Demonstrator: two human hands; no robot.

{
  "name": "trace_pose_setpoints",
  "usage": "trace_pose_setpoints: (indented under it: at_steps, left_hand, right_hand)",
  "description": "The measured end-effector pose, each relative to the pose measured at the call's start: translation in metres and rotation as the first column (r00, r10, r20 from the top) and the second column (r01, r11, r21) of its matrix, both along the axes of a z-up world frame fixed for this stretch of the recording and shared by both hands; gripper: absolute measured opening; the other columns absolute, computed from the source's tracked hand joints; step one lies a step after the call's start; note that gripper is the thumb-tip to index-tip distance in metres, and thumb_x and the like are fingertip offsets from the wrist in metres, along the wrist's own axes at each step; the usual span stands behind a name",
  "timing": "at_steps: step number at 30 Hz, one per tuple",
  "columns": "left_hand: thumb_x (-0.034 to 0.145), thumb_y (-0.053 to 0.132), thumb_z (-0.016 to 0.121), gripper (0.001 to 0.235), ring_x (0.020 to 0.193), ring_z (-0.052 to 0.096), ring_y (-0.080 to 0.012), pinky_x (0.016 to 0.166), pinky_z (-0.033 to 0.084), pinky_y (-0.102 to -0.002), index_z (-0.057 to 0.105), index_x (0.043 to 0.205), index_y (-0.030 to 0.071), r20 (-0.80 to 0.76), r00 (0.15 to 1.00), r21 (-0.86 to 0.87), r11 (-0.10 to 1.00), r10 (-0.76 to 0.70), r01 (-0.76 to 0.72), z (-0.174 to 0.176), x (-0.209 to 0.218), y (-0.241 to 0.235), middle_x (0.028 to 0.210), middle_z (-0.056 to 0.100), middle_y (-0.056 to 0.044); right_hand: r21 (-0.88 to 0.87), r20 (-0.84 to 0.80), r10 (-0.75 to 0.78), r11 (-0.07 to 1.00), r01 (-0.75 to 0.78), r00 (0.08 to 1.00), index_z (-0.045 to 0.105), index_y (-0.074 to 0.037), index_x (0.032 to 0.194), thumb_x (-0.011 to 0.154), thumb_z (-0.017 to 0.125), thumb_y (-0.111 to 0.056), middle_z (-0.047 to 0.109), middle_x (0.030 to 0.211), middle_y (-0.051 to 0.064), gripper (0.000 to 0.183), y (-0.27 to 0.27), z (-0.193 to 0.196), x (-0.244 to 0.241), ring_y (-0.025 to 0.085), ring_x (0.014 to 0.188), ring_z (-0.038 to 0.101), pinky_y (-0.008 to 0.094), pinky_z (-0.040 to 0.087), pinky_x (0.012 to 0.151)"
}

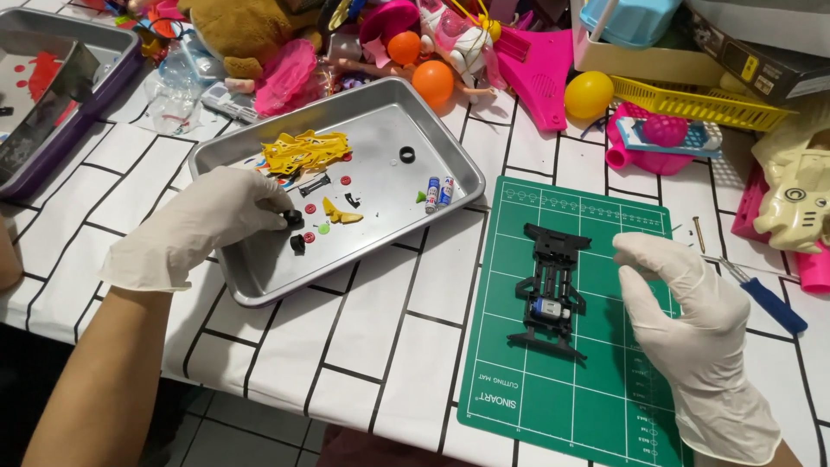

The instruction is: Assembling a toy car chassis by installing gears and a motor on a cutting mat.

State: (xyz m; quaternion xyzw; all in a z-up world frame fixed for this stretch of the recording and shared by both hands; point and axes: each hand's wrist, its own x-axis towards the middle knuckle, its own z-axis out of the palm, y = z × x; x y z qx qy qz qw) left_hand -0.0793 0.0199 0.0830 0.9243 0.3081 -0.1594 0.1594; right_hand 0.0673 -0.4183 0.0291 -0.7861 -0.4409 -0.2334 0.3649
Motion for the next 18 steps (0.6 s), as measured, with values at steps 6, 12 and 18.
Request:
trace_pose_setpoints:
  at_steps: [6, 12, 18]
  left_hand:
    - [0.086, 0.010, 0.060, 0.022, 0.120, 0.073, -0.0181, 0.101, 0.056, -0.025, 0.072, 0.101, 0.002, 0.185, 0.672, -0.760, 0.538, 0.717, -0.365, 0.063, -0.005, -0.072, 0.144, 0.064, -0.004]
    - [0.078, 0.029, 0.071, 0.020, 0.099, 0.067, -0.0242, 0.082, 0.051, -0.039, 0.086, 0.090, 0.023, 0.156, 0.914, 0.155, 0.923, -0.374, 0.352, -0.044, 0.015, 0.000, 0.117, 0.069, 0.008]
    - [0.067, 0.023, 0.075, 0.010, 0.088, 0.067, -0.0223, 0.077, 0.048, -0.037, 0.081, 0.073, 0.018, 0.203, 0.916, 0.145, 0.936, -0.346, 0.321, -0.052, 0.024, -0.006, 0.096, 0.070, 0.006]
  right_hand:
    - [-0.005, -0.009, -0.007, 1.000, 0.007, 1.000, 0.071, 0.006, 0.124, 0.097, 0.068, 0.018, 0.073, 0.109, 0.020, 0.030, 0.000, 0.003, -0.003, 0.027, 0.097, 0.071, 0.036, 0.058, 0.095]
    - [-0.010, 0.015, -0.014, 1.000, 0.014, 1.000, 0.072, 0.007, 0.124, 0.098, 0.071, 0.017, 0.074, 0.110, 0.020, 0.028, -0.001, 0.005, -0.005, 0.027, 0.099, 0.072, 0.037, 0.058, 0.096]
    - [0.050, 0.024, 0.008, 0.999, -0.009, 1.000, 0.071, 0.009, 0.118, 0.096, 0.069, 0.016, 0.074, 0.109, 0.021, 0.024, -0.002, 0.009, -0.001, 0.029, 0.099, 0.072, 0.037, 0.059, 0.097]
